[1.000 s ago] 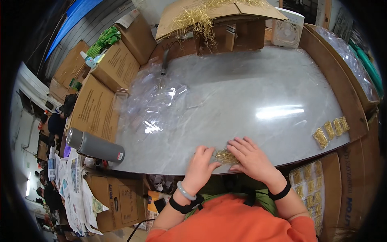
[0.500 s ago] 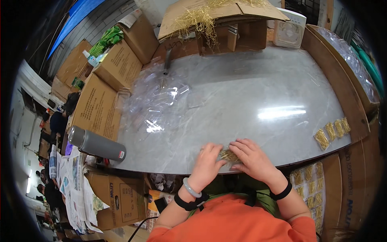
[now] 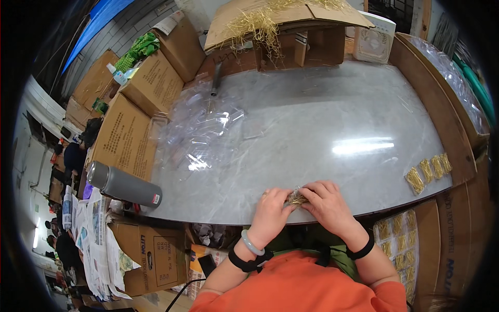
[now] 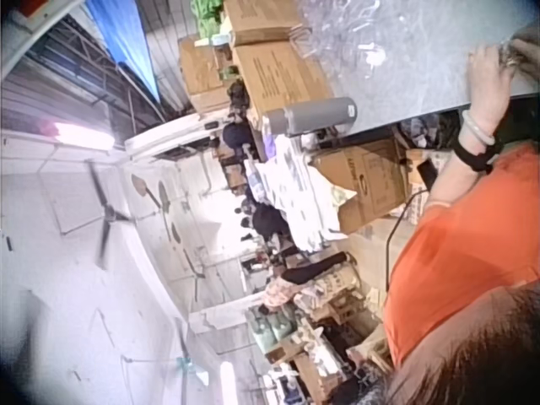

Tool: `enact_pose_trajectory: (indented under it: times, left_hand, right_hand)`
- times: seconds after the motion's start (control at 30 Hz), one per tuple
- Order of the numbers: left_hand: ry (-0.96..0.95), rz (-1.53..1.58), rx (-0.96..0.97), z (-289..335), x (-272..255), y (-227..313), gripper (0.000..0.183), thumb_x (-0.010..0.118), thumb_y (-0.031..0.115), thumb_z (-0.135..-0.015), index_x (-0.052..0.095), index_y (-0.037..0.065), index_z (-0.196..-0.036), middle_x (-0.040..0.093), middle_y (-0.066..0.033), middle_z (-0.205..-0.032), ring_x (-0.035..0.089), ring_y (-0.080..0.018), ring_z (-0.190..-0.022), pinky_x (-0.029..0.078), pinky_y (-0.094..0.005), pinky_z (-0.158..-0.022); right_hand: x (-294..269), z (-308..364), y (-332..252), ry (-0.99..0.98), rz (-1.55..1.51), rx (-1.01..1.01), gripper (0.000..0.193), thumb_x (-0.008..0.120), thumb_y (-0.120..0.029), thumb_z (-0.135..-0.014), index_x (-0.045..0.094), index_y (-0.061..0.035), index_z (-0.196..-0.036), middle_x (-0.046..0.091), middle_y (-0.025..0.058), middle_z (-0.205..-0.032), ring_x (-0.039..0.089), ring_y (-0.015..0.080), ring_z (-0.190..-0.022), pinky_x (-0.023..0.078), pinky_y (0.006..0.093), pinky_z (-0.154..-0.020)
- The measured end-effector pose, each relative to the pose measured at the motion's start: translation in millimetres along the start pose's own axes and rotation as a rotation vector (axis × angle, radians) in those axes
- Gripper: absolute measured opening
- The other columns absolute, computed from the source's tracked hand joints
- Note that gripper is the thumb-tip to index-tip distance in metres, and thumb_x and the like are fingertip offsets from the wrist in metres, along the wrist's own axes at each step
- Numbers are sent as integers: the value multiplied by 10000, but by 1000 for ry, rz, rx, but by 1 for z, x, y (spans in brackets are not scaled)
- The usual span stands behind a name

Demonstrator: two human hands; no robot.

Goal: Counting and packing small gold-colored metal pins into small plastic bags at a factory workstation.

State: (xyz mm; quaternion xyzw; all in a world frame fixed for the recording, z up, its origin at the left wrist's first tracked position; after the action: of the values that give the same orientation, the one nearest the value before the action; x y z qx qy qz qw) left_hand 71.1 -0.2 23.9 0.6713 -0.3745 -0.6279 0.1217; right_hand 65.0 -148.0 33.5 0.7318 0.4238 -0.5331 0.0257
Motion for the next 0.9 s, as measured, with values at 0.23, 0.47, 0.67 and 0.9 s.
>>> enact_pose_trajectory:
  times: [0.23,0.47,0.67,0.9]
  left_hand:
    - [29,347,-49,4,1,5,549,779,31,-824,588,9,-1338,590,-175,-1262,665,-272,-1039,557,-385,-903]
    - [-85,-91,223,-3,9,16,882,832,208,-813,376,21,-1544,422,-197,-1510,337,-426,-1444,320,-506,-1189]
    - [-184,-159,299,-7,28,16,902,791,362,-855,350,-9,-1548,404,-196,-1553,307,-430,-1485,245,-557,-1228]
    - [-145,-121,364,-12,44,31,692,758,276,-895,471,18,-1469,507,-180,-1442,405,-405,-1429,281,-567,-1214]
  right_hand:
    - [-9,-2,-1,2,-120,-16,568,763,-124,-815,536,-28,-1326,564,153,-1291,526,378,-1230,453,492,-1050]
    - [-2,3,13,-122,-286,-37,730,821,-200,-774,500,-30,-1408,538,168,-1363,512,386,-1260,444,480,-1077]
    - [-49,19,24,-53,-57,139,725,852,-180,-741,543,-62,-1387,586,131,-1328,534,335,-1234,454,424,-1016]
    - [-50,46,32,122,-2,193,414,787,-63,-766,674,-67,-1164,697,67,-1048,620,287,-980,488,423,-878]
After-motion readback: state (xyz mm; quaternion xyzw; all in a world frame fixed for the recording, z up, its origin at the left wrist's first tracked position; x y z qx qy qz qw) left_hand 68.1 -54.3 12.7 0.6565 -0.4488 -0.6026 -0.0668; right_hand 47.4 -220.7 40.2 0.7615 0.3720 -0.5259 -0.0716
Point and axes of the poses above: each hand's wrist, its own z-axis away from the middle knuckle, its own x-axis out of the palm, y = z × x, the point moved 8 cm from there along -z, towards the middle knuckle
